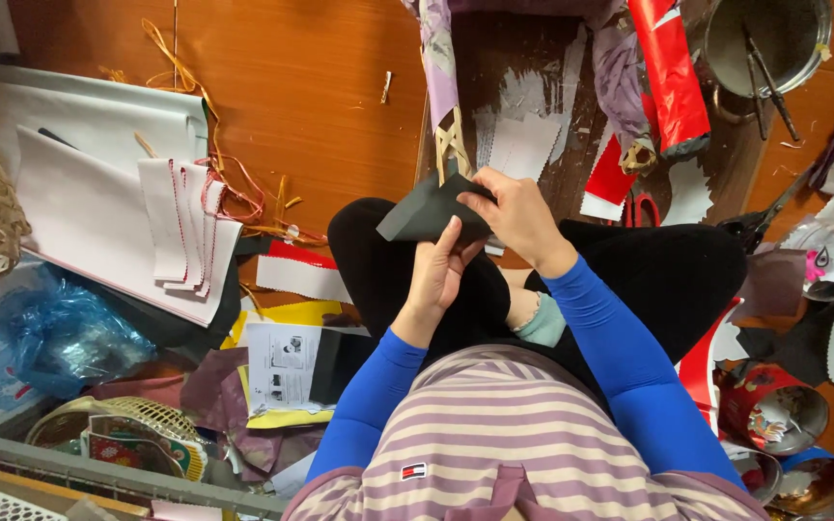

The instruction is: Decorating a handmade giraffe model using colored paper, tape, and scissors

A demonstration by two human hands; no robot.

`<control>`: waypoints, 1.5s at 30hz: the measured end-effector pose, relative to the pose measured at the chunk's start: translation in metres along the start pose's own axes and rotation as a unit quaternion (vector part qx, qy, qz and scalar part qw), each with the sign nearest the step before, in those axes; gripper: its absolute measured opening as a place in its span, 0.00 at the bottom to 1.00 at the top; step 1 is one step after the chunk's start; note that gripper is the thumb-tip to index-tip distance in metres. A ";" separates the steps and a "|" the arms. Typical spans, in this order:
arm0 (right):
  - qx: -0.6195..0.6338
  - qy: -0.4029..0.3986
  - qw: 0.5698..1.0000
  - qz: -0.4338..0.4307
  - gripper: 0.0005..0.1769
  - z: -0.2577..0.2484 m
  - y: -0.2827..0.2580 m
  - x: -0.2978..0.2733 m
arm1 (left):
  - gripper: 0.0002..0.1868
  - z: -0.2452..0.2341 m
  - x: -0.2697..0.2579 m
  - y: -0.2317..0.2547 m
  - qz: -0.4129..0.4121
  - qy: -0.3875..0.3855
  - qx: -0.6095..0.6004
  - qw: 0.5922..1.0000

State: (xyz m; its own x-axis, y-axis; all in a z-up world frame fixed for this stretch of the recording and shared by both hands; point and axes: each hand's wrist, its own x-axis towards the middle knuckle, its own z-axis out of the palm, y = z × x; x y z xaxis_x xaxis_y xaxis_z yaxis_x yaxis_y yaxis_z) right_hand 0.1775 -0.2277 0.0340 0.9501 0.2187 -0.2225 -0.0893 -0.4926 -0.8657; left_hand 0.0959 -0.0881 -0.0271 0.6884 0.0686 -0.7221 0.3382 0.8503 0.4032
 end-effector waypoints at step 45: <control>0.113 -0.110 0.985 0.071 0.14 0.027 0.137 -0.045 | 0.66 0.040 0.071 0.044 0.063 -0.117 0.216 0.967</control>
State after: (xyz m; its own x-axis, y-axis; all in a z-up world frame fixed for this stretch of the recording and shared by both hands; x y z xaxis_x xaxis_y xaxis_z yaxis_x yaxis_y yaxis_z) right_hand 0.1142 -0.2821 -0.0872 0.8370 0.3510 -0.4198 -0.3052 -0.3372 -0.8906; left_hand 0.1853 -0.0664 -0.0384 0.8508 -0.0048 -0.5255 0.4437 0.5424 0.7134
